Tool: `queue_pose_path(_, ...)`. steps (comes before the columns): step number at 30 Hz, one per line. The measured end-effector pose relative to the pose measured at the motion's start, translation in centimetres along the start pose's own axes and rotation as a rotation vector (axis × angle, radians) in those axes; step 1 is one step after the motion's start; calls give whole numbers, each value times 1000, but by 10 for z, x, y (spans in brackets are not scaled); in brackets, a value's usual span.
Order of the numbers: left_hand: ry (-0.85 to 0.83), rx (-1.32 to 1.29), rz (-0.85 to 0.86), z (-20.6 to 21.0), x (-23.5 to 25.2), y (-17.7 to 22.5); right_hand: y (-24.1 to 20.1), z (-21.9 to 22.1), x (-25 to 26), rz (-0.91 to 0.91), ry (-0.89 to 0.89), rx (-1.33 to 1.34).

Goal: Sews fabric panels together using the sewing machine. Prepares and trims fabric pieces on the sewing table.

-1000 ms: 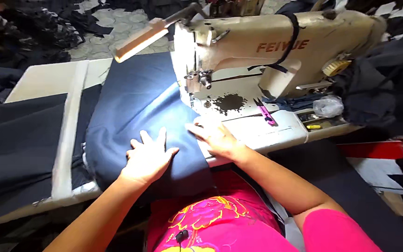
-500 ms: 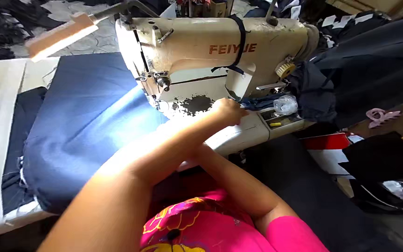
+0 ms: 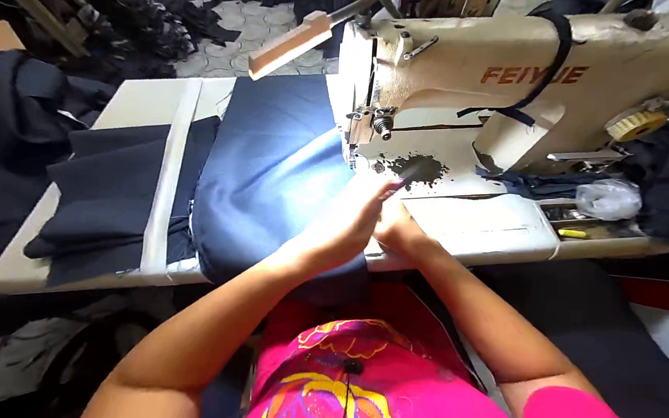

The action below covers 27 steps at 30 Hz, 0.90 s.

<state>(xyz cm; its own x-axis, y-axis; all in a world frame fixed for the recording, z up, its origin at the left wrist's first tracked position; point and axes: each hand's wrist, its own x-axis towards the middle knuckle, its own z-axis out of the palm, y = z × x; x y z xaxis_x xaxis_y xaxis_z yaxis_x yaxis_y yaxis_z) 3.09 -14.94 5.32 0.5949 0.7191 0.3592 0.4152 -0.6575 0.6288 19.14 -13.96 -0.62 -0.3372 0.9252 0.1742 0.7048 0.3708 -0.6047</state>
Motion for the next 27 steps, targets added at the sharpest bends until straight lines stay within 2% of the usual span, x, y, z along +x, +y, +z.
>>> queue_pose_path(2, 134, -80, -156, -13, -31, -40, 18, 9, 12, -168, 36, 5)
queue_pose_path(4, 233, -264, -341, -14, -48, -72, 22, 9, 16, -261, 25, -50)
queue_pose_path(7, 363, -533, -515, -5, -55, -90, 25, 4, 20, -458, 41, -214)
queue_pose_path(12, 400, -573, -502, -2, -59, -91, 27, 1, 20, -576, 121, -390)
queue_pose_path(20, 372, -631, -491, -3, -59, -89, 31, -3, -1, -663, 199, -283)
queue_pose_path(24, 226, -523, -476, -15, -53, -88, 33, -4, -5, -610, 183, -202)
queue_pose_path(27, 37, -262, -258, -32, -48, -92, 34, -9, -1, -536, 110, -163)
